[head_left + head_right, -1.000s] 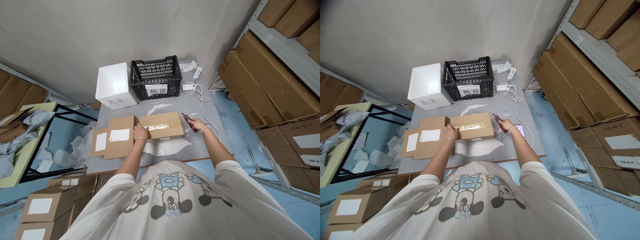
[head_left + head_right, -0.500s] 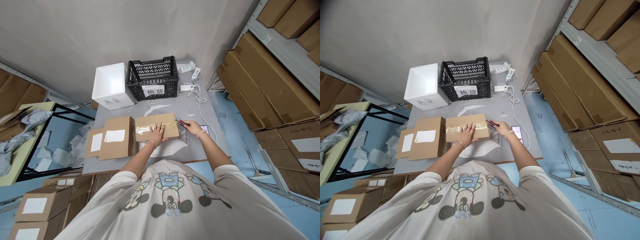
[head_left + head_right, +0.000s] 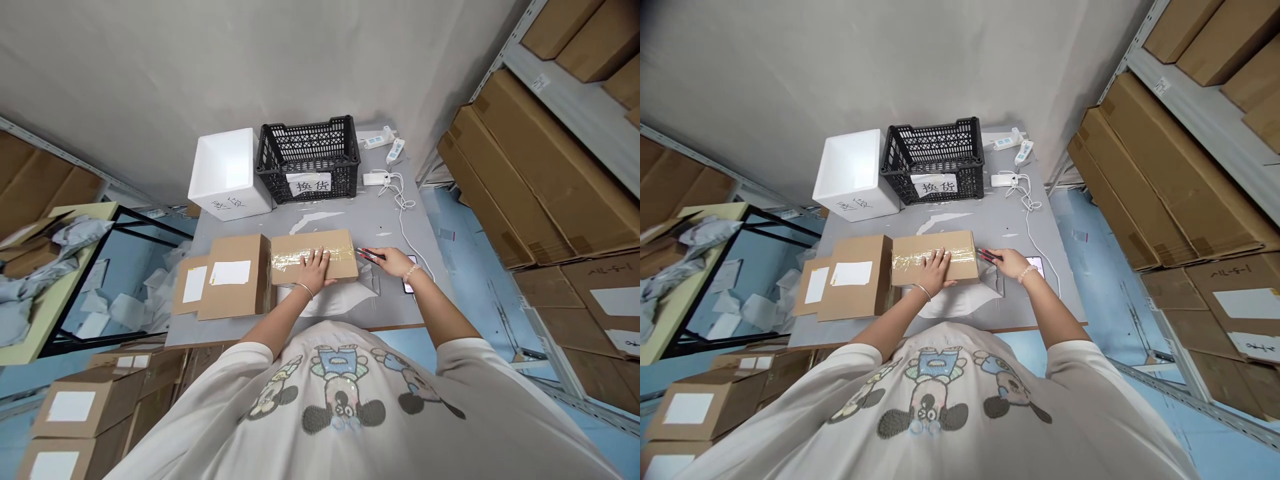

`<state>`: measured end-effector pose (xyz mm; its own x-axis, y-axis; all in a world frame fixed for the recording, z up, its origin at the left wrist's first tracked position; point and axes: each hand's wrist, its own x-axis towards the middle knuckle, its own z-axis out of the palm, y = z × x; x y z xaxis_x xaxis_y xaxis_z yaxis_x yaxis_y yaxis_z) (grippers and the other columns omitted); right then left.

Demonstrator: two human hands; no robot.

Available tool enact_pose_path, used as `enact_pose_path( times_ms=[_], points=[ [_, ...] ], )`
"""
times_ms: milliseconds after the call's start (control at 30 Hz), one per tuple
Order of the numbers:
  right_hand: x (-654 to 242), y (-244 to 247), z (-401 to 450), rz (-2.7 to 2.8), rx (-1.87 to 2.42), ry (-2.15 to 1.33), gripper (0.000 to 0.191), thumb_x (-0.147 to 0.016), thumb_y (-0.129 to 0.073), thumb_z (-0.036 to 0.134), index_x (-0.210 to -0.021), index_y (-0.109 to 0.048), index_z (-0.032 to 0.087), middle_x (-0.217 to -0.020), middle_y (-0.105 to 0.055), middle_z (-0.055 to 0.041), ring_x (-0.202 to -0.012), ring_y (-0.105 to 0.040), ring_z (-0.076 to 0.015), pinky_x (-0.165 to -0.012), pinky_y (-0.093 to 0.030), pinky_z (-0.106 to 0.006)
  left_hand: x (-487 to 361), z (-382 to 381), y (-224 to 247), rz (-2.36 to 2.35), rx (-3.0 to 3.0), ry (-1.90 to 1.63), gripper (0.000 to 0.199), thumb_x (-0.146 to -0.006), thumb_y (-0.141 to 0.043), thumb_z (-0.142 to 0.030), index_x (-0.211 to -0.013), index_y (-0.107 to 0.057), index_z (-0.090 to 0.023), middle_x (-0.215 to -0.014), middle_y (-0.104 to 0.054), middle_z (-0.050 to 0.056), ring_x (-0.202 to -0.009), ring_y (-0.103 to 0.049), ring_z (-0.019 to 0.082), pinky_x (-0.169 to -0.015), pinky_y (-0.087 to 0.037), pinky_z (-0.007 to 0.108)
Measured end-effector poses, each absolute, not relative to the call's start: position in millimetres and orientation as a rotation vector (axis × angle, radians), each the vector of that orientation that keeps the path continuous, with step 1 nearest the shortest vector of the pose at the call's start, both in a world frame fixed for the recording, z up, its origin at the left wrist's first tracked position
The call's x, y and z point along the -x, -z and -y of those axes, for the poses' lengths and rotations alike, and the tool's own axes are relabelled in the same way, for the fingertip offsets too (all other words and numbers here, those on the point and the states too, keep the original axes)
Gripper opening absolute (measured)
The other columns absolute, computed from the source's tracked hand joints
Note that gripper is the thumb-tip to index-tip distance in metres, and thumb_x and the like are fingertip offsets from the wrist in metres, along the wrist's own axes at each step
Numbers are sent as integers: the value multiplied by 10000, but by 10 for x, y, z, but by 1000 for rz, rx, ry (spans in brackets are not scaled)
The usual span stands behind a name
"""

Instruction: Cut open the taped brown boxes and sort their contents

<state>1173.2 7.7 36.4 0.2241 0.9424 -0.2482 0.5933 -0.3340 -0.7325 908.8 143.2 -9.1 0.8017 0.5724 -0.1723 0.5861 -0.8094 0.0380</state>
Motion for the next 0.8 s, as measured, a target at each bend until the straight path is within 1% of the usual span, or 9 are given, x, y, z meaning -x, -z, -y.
enact_pose_path(
  times_ms=[133, 200, 333, 467, 533, 633, 800],
  points=[
    [-11764, -367, -180, 1356, 2053, -838, 431, -901, -557, 290, -1328, -610, 275, -900, -744, -19, -770, -666, -162, -763, -503, -265, -9064, -1417, 55, -916, -2902, 176, 925, -821, -542, -659, -1543, -236, -169, -1602, -201, 165, -1468, -166, 374, -1150, -151, 604],
    [-11771, -362, -261, 1347, 2086, -841, 426, -904, -551, 300, -1325, -613, 279, -903, -744, -23, -752, -665, -161, -751, -499, -261, -9058, -1408, 41, -922, -2895, 167, 935, -813, -555, -656, -1542, -239, -162, -1601, -201, 167, -1468, -167, 370, -1151, -150, 601],
    [-11796, -344, -377, 1345, 2124, -939, 416, -911, -545, 326, -1319, -619, 291, -874, -739, -24, -644, -629, -137, -662, -479, -234, -9061, -1396, 18, -937, -2883, 180, 915, -824, -545, -643, -1540, -242, -160, -1601, -202, 171, -1472, -159, 364, -1149, -155, 604],
    [-11845, -305, -386, 1327, 2107, -1081, 445, -935, -510, 376, -1369, -569, 297, -726, -694, -3, -479, -525, -97, -527, -419, -206, -9064, -1396, 12, -945, -2879, 197, 913, -826, -537, -648, -1542, -239, -166, -1601, -201, 170, -1478, -137, 366, -1148, -152, 607],
    [-11868, -279, -381, 1325, 2106, -1094, 453, -933, -511, 378, -1374, -564, 291, -653, -650, 11, -443, -487, -88, -489, -389, -196, -9062, -1399, 23, -948, -2874, 198, 908, -831, -526, -654, -1544, -236, -172, -1602, -199, 166, -1479, -134, 364, -1151, -144, 607],
    [-11901, -251, -394, 1323, 2042, -1103, 460, -915, -540, 373, -1362, -578, 272, -627, -613, 17, -450, -463, -81, -464, -375, -184, -9059, -1400, 52, -947, -2876, 184, 899, -841, -506, -660, -1548, -227, -179, -1604, -194, 163, -1479, -133, 366, -1154, -127, 607],
    [-11982, -252, -425, 1282, 1853, -1280, 490, -893, -575, 378, -1365, -575, 249, -634, -592, 25, -468, -442, -71, -447, -399, -178, -9054, -1387, 93, -948, -2888, 171, 915, -838, -502, -671, -1552, -214, -175, -1601, -192, 174, -1480, -127, 373, -1151, -110, 618]
  ],
)
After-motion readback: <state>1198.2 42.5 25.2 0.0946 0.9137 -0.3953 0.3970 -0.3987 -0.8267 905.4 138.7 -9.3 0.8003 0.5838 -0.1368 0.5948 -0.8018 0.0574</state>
